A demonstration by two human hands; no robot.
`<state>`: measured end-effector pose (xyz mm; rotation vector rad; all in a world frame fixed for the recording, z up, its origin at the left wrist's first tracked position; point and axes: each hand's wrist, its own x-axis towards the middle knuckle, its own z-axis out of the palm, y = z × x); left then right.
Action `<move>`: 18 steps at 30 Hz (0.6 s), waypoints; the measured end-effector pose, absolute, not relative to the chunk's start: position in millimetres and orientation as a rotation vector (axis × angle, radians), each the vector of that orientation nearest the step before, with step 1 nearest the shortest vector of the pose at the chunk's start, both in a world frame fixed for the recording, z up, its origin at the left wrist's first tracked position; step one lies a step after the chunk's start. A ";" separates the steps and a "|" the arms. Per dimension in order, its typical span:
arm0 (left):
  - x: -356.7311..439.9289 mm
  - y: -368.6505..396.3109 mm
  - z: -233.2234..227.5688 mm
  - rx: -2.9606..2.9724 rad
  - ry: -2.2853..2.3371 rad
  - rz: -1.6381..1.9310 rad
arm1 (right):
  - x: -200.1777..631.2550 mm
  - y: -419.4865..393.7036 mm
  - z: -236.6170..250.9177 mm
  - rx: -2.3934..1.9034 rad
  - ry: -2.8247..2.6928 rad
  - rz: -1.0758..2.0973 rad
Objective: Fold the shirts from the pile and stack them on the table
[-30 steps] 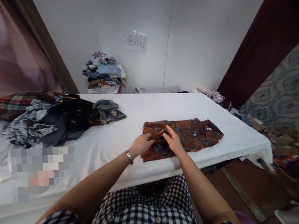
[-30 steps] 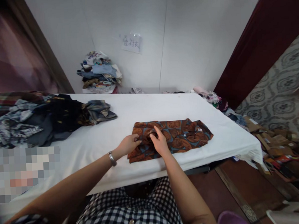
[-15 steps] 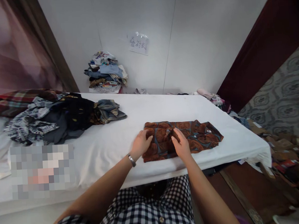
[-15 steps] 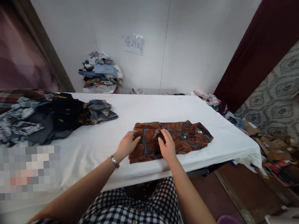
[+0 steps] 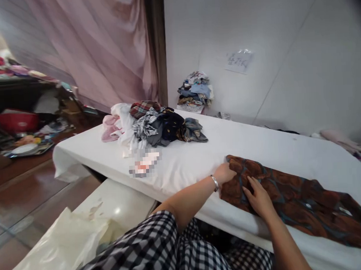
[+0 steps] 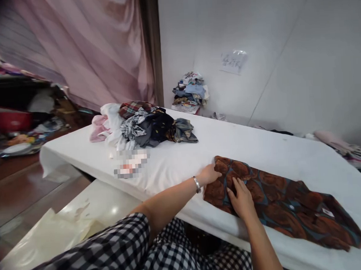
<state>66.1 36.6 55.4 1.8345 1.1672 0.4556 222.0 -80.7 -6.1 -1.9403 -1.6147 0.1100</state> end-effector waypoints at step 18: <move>-13.3 80.3 51.3 1.863 1.345 0.516 | 144.6 -63.6 43.0 -1.753 -1.752 0.126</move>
